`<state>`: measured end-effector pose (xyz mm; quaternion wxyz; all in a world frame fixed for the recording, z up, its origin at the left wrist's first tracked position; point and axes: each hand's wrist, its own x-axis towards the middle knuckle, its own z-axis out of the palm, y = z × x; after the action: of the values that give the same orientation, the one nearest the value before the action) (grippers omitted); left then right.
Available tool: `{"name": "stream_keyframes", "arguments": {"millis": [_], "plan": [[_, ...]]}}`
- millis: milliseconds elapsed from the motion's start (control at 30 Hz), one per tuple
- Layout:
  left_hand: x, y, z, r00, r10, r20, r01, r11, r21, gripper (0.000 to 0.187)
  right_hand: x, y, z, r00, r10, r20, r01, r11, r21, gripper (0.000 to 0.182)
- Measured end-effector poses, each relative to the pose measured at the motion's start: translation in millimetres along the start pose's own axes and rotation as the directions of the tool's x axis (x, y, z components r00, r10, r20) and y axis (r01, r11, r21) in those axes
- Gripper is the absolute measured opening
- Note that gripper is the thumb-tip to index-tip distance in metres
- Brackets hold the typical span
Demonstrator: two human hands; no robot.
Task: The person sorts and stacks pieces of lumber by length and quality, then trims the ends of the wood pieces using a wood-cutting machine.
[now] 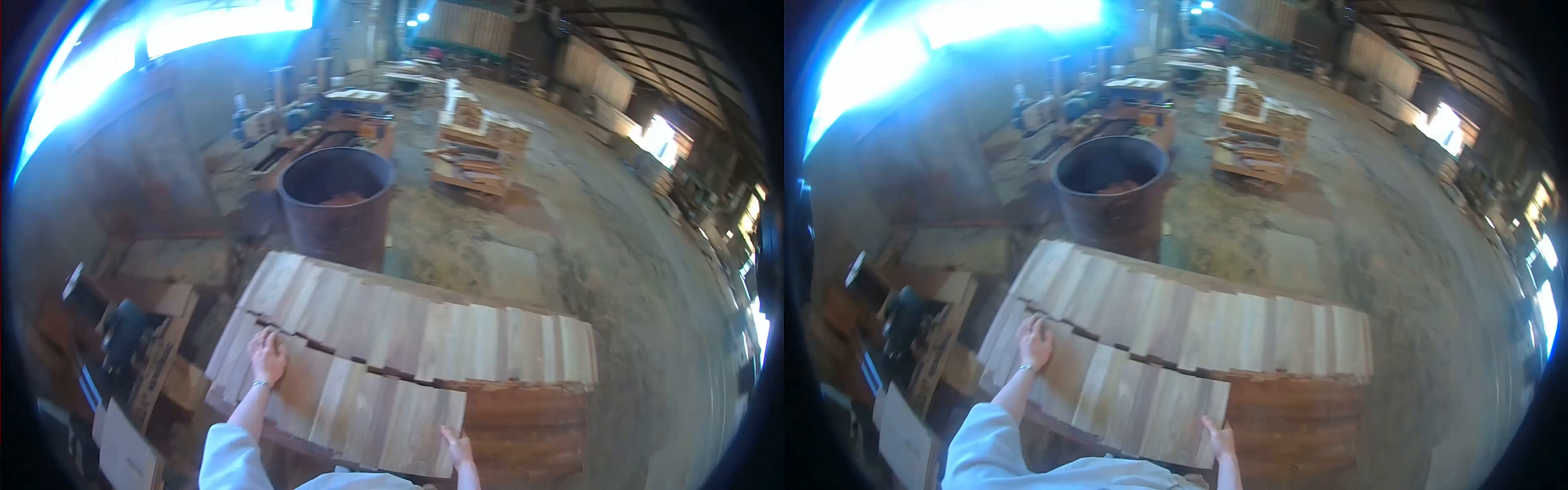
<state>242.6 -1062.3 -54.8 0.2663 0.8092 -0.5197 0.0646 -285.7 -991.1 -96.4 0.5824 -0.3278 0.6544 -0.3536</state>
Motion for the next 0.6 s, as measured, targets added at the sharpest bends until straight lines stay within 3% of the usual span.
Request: {"name": "stream_keyframes", "arguments": {"millis": [267,600], "plan": [[1,-10,7,0.999,0.041,-0.018,-0.041,0.999,-0.012,0.046,3,6,1,0.992,-0.116,0.043,0.112,0.990,0.089,0.061],[2,-9,8,1.000,0.027,-0.010,-0.027,1.000,0.004,0.046,3,7,-1,0.996,-0.079,0.034,0.077,0.996,0.047,0.064]]}}
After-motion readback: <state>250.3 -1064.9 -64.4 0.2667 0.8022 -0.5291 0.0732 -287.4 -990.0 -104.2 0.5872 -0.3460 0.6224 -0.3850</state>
